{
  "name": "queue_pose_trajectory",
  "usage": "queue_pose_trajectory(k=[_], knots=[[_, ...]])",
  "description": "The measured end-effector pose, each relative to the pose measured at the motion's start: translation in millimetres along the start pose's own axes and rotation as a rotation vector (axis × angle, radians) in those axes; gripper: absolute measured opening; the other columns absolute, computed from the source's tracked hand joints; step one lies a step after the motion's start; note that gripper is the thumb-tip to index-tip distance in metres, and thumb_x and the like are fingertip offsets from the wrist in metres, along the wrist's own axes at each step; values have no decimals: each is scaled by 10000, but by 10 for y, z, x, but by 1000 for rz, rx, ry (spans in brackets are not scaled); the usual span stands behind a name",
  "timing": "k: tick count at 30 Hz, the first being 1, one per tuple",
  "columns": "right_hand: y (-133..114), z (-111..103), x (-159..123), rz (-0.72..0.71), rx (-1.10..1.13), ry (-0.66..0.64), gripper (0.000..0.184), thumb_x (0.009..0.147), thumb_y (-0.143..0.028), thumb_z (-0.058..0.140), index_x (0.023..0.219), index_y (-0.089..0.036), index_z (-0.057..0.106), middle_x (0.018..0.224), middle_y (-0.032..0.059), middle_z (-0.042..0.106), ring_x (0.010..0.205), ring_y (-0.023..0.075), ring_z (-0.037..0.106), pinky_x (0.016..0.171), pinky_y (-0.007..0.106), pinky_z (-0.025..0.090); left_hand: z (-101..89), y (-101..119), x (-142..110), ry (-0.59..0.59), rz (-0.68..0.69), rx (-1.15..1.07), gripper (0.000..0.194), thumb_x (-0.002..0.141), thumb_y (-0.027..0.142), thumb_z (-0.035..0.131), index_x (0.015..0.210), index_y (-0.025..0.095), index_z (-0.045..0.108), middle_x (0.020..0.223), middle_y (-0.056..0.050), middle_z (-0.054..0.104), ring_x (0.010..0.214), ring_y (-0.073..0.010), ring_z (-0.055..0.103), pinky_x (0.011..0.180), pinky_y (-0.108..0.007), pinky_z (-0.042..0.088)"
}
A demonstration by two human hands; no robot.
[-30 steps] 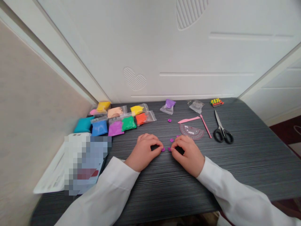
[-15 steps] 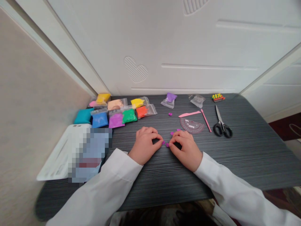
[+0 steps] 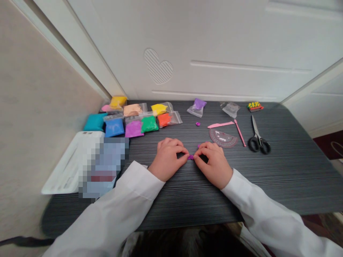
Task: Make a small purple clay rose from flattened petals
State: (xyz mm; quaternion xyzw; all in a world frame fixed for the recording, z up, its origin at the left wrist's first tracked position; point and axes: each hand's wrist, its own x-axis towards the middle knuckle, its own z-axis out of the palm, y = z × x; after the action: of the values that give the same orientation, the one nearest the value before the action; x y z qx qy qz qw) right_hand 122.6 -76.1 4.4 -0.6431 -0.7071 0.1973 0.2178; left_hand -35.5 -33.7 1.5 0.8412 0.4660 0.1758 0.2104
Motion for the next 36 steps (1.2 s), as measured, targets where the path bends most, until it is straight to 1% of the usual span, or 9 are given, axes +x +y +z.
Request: queue_pose_trajectory(k=[10,14,18,21,27,32,36], knots=[[-10,-7,2,-11,-12,-9,135,744,-277,479,687,-220,589,870,2,542,860,165,437,758,335,285,-7,-9,0,-24,8,-3,143,731,314,498,707,264,629,821,34,572,857,-162,434,782,-345,283],[-3,-8,0,-36,2,-16,126,738,-264,486,685,-217,590,862,8,540,855,167,440,754,337,286,-1,-10,10,-24,10,-4,151,733,315,493,715,262,633,819,28,571,854,-166,431,784,-348,282],[8,12,-2,-53,-21,10,115,730,-253,492,685,-208,588,846,29,538,857,185,440,753,349,287,2,-14,9,-21,12,-14,147,727,311,498,717,263,636,824,23,571,849,-170,431,780,-349,281],[10,26,-5,-52,-39,27,111,727,-255,495,685,-203,584,846,39,534,867,193,441,753,349,290,-1,-17,5,-24,14,-16,143,726,305,500,715,261,636,826,22,571,849,-169,432,780,-347,281],[-2,24,-3,-36,-54,15,109,725,-259,494,680,-200,574,835,35,529,874,193,448,764,352,299,-8,-18,6,-38,21,-12,146,727,310,498,715,264,636,821,26,573,842,-167,438,771,-343,284],[18,-27,14,-30,48,3,89,724,-242,499,686,-201,569,840,26,535,868,176,470,776,347,322,-18,-16,8,-43,17,-19,137,722,315,510,716,262,636,818,27,574,845,-164,446,784,-343,289],[40,-81,27,-49,158,19,87,738,-236,490,700,-202,561,843,23,528,855,159,486,777,332,349,-59,-3,11,-16,-2,-86,170,745,326,483,784,256,632,847,14,575,868,-164,455,799,-335,307]])
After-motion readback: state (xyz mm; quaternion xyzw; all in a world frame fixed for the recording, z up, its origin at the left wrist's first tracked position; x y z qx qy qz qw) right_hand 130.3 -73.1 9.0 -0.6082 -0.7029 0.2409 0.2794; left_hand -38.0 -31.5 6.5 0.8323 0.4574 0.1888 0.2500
